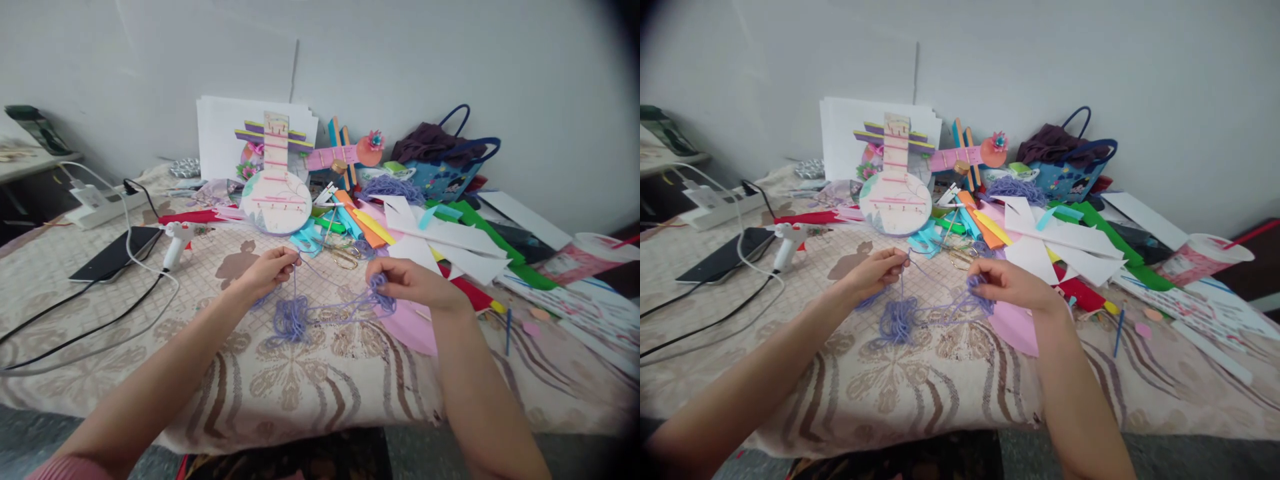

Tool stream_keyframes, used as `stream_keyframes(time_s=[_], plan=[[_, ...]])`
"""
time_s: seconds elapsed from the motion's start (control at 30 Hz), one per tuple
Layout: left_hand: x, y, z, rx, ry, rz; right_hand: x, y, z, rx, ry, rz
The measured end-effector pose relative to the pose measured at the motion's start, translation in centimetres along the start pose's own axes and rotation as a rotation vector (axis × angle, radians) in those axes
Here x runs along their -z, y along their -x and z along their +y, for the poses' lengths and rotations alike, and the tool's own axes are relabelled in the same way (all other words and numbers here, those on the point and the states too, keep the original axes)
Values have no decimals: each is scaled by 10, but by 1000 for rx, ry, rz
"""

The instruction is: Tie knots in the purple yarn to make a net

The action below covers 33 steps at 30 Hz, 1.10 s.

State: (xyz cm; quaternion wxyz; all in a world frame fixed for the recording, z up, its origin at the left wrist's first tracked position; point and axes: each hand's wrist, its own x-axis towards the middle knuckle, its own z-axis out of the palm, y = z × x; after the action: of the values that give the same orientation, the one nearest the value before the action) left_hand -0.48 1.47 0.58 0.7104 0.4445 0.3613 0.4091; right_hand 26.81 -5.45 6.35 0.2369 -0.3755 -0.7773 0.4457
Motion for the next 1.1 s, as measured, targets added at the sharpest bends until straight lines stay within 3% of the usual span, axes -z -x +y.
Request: stream_keyframes(time_s=[0.07, 0.2, 0.33, 0.5, 0.7, 0.87, 1.0, 1.1], plan=[[-1, 0, 0, 3, -4, -2, 2, 2, 2, 6, -42, 3], [-2, 1, -1, 16, -23, -19, 0, -3, 6, -66, -9, -135], [-1, 1, -1, 11, -43, -30, -5, -10, 8, -87, -8, 18], [-3, 1, 0, 19, -51, -18, -29, -24, 13, -31, 82, -98], [-9, 6, 2, 41, -61, -47, -50, -39, 24, -42, 33, 242], [-12, 9, 3, 52, -105, -91, -60, -47, 32, -93, -130, 368], [-13, 10, 2, 49, -136, -113, -70, -52, 31, -126, -331, 219], [-12, 10, 2, 47, -151, -116, -61, -49, 29, -161, -404, 141]])
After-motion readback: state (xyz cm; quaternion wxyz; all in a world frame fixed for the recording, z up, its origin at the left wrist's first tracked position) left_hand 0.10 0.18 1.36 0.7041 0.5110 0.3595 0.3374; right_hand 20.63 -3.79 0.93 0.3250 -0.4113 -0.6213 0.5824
